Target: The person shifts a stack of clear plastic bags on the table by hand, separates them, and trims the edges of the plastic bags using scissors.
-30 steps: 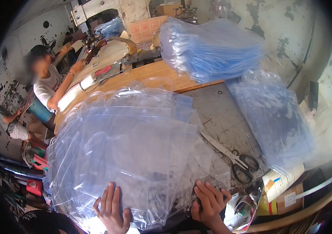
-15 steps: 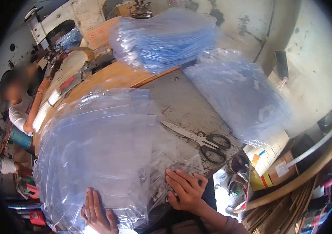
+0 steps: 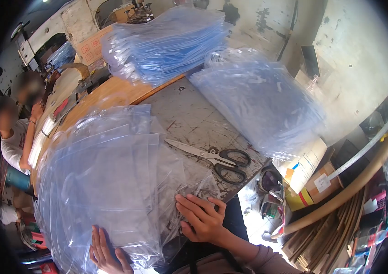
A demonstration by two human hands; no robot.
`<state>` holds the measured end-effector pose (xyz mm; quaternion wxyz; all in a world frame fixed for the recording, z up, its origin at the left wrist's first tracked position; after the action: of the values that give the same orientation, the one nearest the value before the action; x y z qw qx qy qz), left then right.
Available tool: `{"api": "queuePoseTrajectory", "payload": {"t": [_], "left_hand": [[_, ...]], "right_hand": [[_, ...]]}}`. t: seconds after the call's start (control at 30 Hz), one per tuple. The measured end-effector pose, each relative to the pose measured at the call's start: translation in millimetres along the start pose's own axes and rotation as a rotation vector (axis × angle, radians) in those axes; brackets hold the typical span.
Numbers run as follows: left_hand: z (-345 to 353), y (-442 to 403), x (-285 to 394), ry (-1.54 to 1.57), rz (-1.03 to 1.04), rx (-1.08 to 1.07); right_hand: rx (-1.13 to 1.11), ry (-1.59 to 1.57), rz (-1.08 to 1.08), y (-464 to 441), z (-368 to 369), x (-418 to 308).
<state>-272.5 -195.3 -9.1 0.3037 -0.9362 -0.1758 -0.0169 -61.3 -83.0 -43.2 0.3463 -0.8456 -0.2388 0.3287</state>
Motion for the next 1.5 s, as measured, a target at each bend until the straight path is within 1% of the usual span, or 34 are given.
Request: {"api": "queuePoseTrajectory", "payload": {"t": [0.13, 0.2, 0.23, 0.27, 0.33, 0.37, 0.4, 0.47, 0.53, 0.57, 0.63, 0.67, 0.73, 0.77, 0.83, 0.87, 0.93, 0.97, 1.0, 1.03, 1.07, 1.1, 1.13, 1.17, 1.2, 1.23, 1.27, 1.3, 1.37, 1.43, 1.47, 1.5], "left_hand": [[-2.8, 2.0, 0.3, -0.004, 0.027, 0.01], [-5.4, 4.3, 1.1, -0.01, 0.11, 0.003], [-7.6, 6.4, -0.1, 0.041, 0.143, -0.06], [-16.1, 3.5, -3.4, 0.043, 0.146, -0.059], [-18.6, 4.1, -3.4, 0.092, 0.223, -0.227], [-20.7, 3.5, -7.4, 0.084, 0.263, -0.304], [-26.4, 0.1, -14.5, 0.081, 0.265, -0.306], [-24.8, 1.9, -26.1, 0.022, 0.284, -0.422], [-31.9, -9.5, -21.2, -0.011, 0.33, -0.392], [-32.9, -12.8, -17.3, -0.042, 0.367, -0.4], [-34.0, -18.4, -5.5, -0.06, 0.437, -0.381], [-33.1, -21.8, -0.2, -0.058, 0.436, -0.382], [-30.6, -24.7, 20.5, -0.018, 0.516, -0.423], [-29.4, -28.6, 25.3, -0.016, 0.518, -0.423], [-23.1, -25.2, 48.0, 0.086, 0.666, -0.492], [-19.6, -33.9, 55.5, 0.089, 0.669, -0.493], [-4.9, -28.6, 87.7, 0.105, 0.93, -0.683], [1.8, -38.9, 98.0, 0.106, 0.928, -0.681], [2.0, -41.7, 118.6, 0.213, 1.03, -0.655], [0.4, -42.6, 137.5, 0.32, 1.131, -0.625], [7.7, -49.5, 150.3, 0.315, 1.128, -0.619], [7.9, -50.6, 169.1, 0.353, 1.207, -0.572], [8.8, -49.1, 187.2, 0.394, 1.289, -0.525], [17.8, -50.4, 201.1, 0.395, 1.296, -0.52], [20.3, -47.4, 217.0, 0.408, 1.377, -0.429], [23.4, -42.2, 232.4, 0.424, 1.455, -0.34], [27.7, -43.9, 247.4, 0.462, 1.437, -0.243], [32.0, -45.3, 262.2, 0.498, 1.415, -0.148], [39.3, -57.5, 297.5, 0.493, 1.384, 0.092], [56.9, -69.1, 324.0, 0.589, 1.31, 0.257], [67.3, -73.0, 334.8, 0.591, 1.306, 0.262], [73.1, -84.6, 342.2, 0.703, 1.228, 0.206]], "right_hand": [[-0.031, -0.007, -0.003, -5.0, -5.9, -0.8], [-0.141, -0.138, -0.03, -7.6, -6.6, 1.0], [-0.081, -0.177, -0.048, -12.4, -20.5, 9.0], [-0.018, -0.217, -0.064, -17.5, -38.1, 21.6], [0.072, 0.116, -0.075, -33.4, -76.6, 56.2], [0.123, 0.214, 0.003, -43.6, -96.4, 77.6], [0.144, 0.225, 0.069, -61.0, -113.6, 95.1], [0.047, 0.277, 0.103, -90.2, -126.9, 120.0], [-0.093, 0.265, 0.106, -97.2, -123.4, 145.4], [-0.089, 0.266, 0.105, -99.8, -127.1, 155.2], [-0.273, 0.02, 0.25, -96.6, -113.2, 178.1], [-0.274, 0.022, 0.249, -101.9, -115.0, 179.8], [-0.374, 0.06, -0.017, -110.4, -110.1, 158.0], [-0.373, 0.062, -0.015, -113.1, -111.1, 160.9], [-0.372, 0.229, -0.021, -116.4, -114.0, 171.9], [-0.373, 0.232, -0.018, -120.1, -115.7, 174.9], [-0.193, 0.46, -0.178, -134.4, -133.0, 168.0], [-0.151, 0.409, -0.186, -138.8, -136.4, 165.4], [-0.15, 0.407, -0.193, -139.9, -138.3, 165.0], [-0.285, 0.356, -0.188, -135.1, -129.7, 167.9], [-0.417, 0.306, -0.181, -128.7, -120.7, 169.3], [-0.412, 0.306, -0.183, -127.4, -121.0, 165.4], [-0.47, 0.256, -0.25, -119.3, -115.3, 153.2], [-0.529, 0.208, -0.315, -112.2, -111.9, 143.0], [-0.526, 0.216, -0.311, -112.4, -115.1, 142.5], [-0.566, 0.195, -0.197, -111.4, -116.4, 150.9], [-0.605, 0.173, -0.082, -109.7, -118.5, 159.4], [-0.652, 0.165, -0.057, -109.6, -119.5, 161.8], [-0.642, 0.151, -0.081, -111.1, -123.0, 160.7], [-0.63, 0.14, -0.121, -114.1, -124.4, 155.0], [-0.62, 0.168, -0.088, -113.8, -125.0, 155.0], [-0.61, 0.198, -0.054, -114.1, -125.9, 157.0]]}}
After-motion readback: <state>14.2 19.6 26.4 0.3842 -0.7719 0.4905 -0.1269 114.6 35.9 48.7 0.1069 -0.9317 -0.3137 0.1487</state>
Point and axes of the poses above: each hand's wrist, its own y-axis away from the middle knuckle, its own z-axis out of the palm, x = y × z, the point moved 10 cm from there along -y, towards the middle knuckle, and after that the axes turned 11 degrees about x, right-handed, at the moved point
